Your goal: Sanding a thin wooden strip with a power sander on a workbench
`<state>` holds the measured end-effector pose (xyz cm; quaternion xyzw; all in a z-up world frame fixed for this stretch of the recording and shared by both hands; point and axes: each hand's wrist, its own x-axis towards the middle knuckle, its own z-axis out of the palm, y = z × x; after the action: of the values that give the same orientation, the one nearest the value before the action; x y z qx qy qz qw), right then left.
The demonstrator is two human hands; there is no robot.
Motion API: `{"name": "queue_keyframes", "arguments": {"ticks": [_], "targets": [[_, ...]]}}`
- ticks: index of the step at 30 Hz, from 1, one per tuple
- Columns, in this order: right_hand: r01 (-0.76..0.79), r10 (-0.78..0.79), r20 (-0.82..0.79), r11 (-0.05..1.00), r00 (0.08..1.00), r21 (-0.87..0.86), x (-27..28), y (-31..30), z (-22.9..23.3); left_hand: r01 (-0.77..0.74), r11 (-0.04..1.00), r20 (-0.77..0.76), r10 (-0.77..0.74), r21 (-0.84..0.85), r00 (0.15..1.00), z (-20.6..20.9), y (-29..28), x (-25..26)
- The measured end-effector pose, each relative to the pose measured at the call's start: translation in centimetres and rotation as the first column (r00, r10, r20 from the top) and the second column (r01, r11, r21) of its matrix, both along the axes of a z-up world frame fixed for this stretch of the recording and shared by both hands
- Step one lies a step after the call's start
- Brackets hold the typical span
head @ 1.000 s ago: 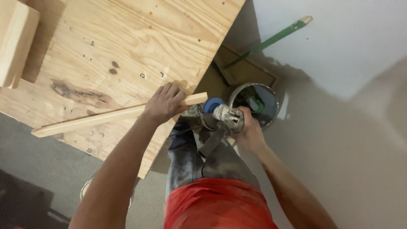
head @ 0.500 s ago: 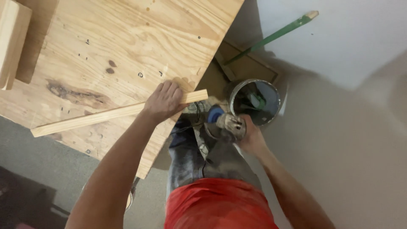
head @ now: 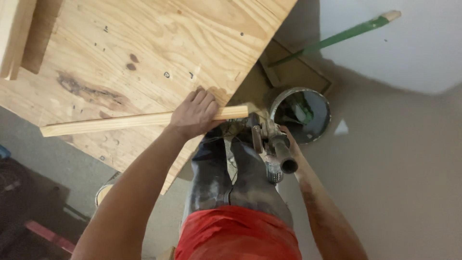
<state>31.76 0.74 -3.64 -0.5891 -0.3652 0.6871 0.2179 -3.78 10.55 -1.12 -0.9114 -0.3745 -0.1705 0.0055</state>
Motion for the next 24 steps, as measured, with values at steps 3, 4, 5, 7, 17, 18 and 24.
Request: {"name": "queue_keyframes", "arguments": {"ticks": [3,4,5,7,17,18,24], "targets": [[0.175,-0.233,-0.090,0.890,0.968,-0.421,-1.4,2.5,3.9,-0.016,1.000,-0.004,0.016,0.003,1.000,0.2,0.0,0.2],[0.030,-0.035,-0.031,0.986,0.999,-0.163,-0.2,0.6,0.5,-0.023,1.000,0.000,0.023,0.000,1.000,0.6,0.0,0.2],[-0.149,0.142,0.077,0.984,0.987,0.093,1.0,-1.3,-3.0,-0.030,1.000,0.004,0.030,-0.002,1.000,1.0,0.1,0.2],[-0.101,0.101,0.015,0.995,0.995,0.013,0.7,-1.3,-3.9,-0.033,0.999,0.000,0.033,-0.007,0.999,0.9,-0.2,0.1],[0.045,-0.085,-0.073,0.900,0.994,-0.433,-4.8,7.8,11.1,-0.036,0.999,-0.008,0.036,0.002,0.999,0.6,-0.1,0.0],[0.051,-0.088,-0.068,0.901,0.994,-0.431,-3.9,6.0,9.0,-0.032,0.999,-0.003,0.032,0.004,0.999,0.6,0.1,0.0],[-0.019,0.043,0.104,0.974,0.994,-0.226,0.5,-1.7,4.0,-0.019,1.000,-0.018,0.019,-0.015,1.000,1.1,0.1,0.0]]}}
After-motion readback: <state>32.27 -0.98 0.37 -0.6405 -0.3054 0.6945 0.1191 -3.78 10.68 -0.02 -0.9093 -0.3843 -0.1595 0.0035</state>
